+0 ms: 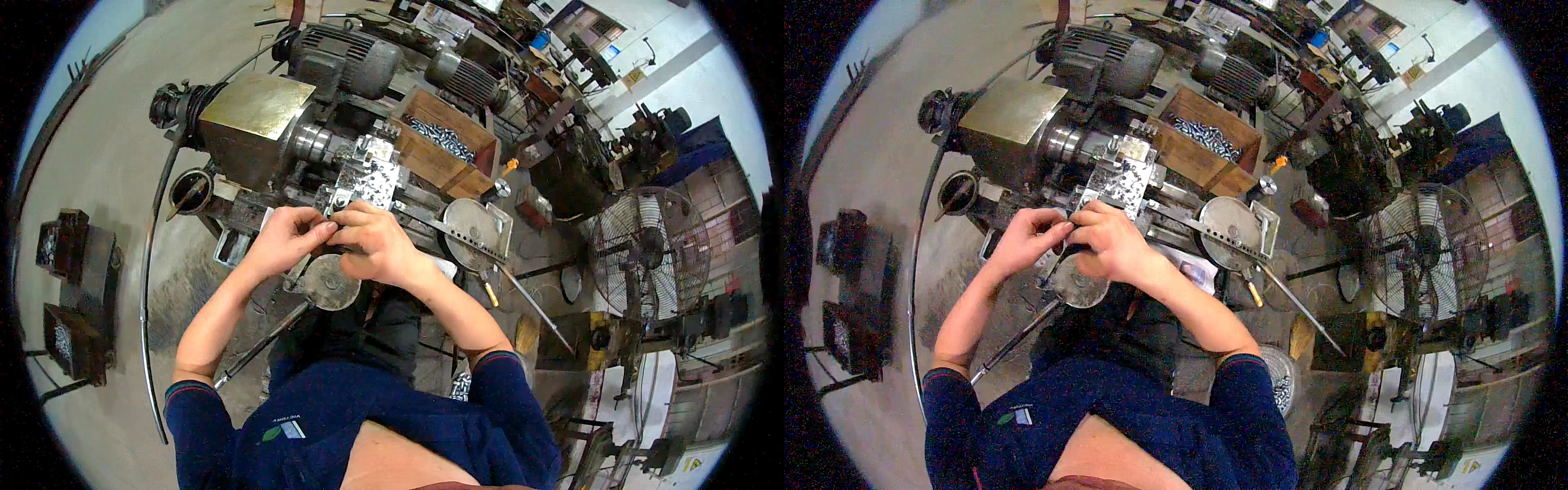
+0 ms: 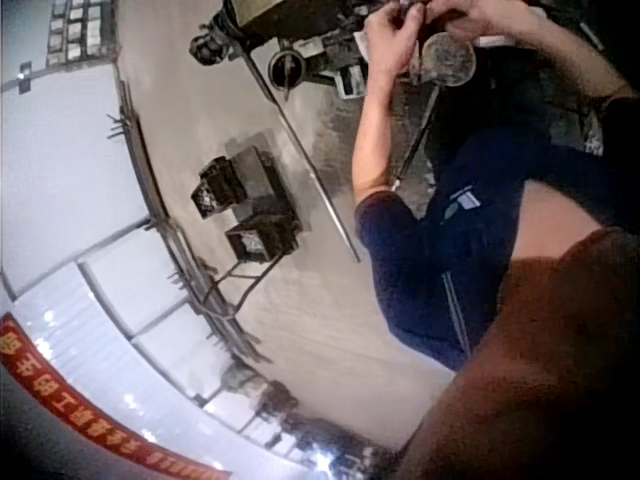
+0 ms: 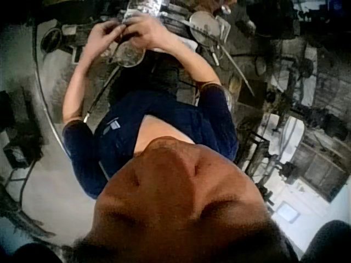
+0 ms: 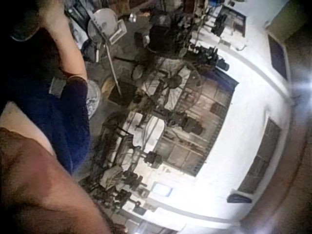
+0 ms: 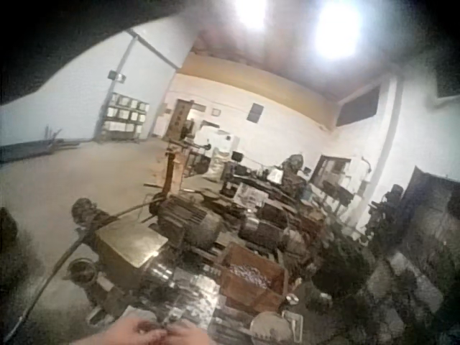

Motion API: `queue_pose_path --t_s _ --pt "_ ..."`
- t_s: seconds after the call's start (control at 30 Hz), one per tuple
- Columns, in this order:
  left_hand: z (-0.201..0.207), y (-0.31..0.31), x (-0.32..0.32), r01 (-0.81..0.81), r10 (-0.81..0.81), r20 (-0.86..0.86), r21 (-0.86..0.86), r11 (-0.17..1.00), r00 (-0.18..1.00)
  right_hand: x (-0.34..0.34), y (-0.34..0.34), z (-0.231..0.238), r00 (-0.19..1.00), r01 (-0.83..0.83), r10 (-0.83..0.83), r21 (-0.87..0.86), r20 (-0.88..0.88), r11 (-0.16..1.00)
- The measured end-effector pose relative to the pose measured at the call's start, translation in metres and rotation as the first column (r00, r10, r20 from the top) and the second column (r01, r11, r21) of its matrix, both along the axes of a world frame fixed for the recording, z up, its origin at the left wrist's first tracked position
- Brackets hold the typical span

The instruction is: The person operates a metal lathe, using hand levers to control the machine while processing metal components, then places finished parts into a circular tray.

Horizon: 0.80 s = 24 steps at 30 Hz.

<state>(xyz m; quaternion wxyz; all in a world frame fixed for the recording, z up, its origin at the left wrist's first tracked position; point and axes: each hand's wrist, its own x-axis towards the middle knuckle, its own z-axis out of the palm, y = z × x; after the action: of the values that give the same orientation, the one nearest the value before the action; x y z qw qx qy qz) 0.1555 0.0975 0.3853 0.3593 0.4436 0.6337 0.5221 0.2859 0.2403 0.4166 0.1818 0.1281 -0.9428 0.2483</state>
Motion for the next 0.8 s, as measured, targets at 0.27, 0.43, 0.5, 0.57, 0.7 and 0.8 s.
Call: queue_pose_path --t_s 0.27,0.43,0.5,0.57,0.7,0.8 --pt "-0.003 -0.099 -0.091 -0.46 0.424 -0.455 0.034 0.887 0.783 -0.08 0.056 -0.012 0.96 0.24 -0.28 0.444 0.025 0.863" --pt "-0.047 -0.22 -0.136 -0.763 0.435 -0.837 0.033 0.646 0.332 -0.13 0.08 -0.048 0.886 0.33 -0.463 0.682 0.015 0.653" --pt "-0.067 -0.257 -0.133 -0.786 0.503 -0.763 -0.011 0.618 0.406 -0.137 0.079 -0.05 0.882 0.316 -0.467 0.67 0.053 0.672" --pt "-0.071 -0.269 -0.114 -0.788 0.512 -0.692 -0.135 0.601 0.509 -0.136 0.082 -0.052 0.881 0.319 -0.47 0.67 0.05 0.67" --pt "-0.104 -0.27 -0.092 -0.797 0.609 -0.526 -0.284 0.532 0.594 -0.139 0.076 -0.048 0.869 0.272 -0.481 0.699 0.117 0.661" --pt "-0.1 -0.251 -0.094 -0.845 0.615 -0.59 -0.264 0.465 0.523 -0.143 0.077 -0.051 0.857 0.278 -0.499 0.701 0.128 0.657"
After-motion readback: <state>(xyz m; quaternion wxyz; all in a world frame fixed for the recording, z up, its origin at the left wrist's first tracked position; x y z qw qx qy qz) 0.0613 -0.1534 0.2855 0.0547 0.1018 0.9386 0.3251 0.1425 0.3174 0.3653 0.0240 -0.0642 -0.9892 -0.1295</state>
